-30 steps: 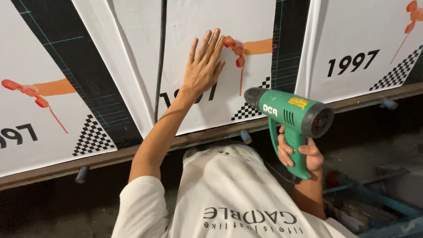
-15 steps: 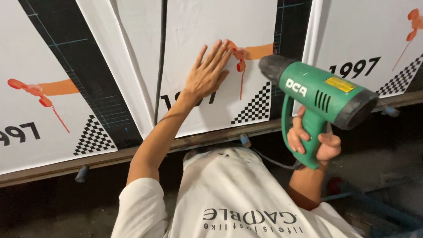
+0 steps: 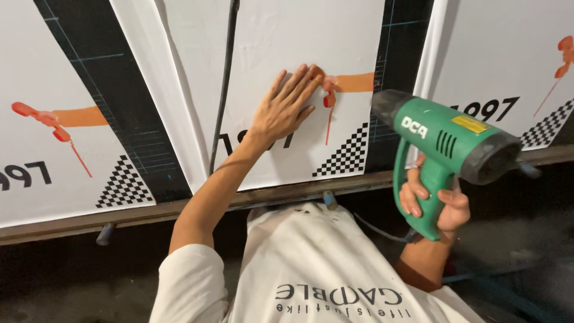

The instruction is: The person uses a green heat gun to apply heat to a white fabric banner featuring a '1997' graphic, while simultaneously smoothing the material with their left hand. The person moves the heat gun back and forth across the surface to ensure even application.

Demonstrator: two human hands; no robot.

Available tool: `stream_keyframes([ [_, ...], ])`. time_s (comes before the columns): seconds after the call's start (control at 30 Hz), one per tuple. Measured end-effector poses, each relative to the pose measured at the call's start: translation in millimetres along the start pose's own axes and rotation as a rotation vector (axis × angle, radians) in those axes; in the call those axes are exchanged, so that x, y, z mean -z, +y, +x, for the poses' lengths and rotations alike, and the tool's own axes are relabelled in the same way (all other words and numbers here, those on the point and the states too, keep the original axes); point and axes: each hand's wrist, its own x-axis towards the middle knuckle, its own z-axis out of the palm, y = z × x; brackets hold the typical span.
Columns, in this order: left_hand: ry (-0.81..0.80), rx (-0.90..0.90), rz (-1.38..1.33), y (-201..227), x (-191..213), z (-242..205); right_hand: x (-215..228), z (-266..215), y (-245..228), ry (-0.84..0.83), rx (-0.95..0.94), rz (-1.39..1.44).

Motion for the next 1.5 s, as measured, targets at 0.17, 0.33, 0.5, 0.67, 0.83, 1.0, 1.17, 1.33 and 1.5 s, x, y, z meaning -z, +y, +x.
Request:
stream_keyframes([
  [0.17,0.352,0.183,-0.253,-2,-29,-10,13,11,7,-0.207,-0.147,0.124],
  [0.33,0.309,0.336,-0.307,-3,-28,-17,-17,29,13,-0.213,-0.162,0.092],
  [0.5,0.175,0.380,-0.242,-2,-20,-16,-22,38,14,-0.159,-0.125,-0.020],
  [0.67,0.100,0.368,-0.159,-1,-6,-7,-19,27,4,-0.094,-0.156,-0.016],
  [0.83,0.111,0.373,-0.156,1,-5,-5,-6,0,-2,-0.048,-0.243,-0.009],
  [1.0,0.078,0.380,-0.162,-1,-7,-6,11,-29,-16,-0.062,-0.384,-0.070],
  [1.17,0.107,0.366,-0.167,-1,-3,-5,23,-45,-22,-0.115,-0.536,-0.159],
  [1.33,0.103,0.362,-0.189,-2,-7,-6,3,-15,-5,-0.131,-0.329,-0.030],
  [1.5,0.343,0.372,-0.273,-3,-27,-5,4,25,-2,-0.323,-0.128,0.090],
])
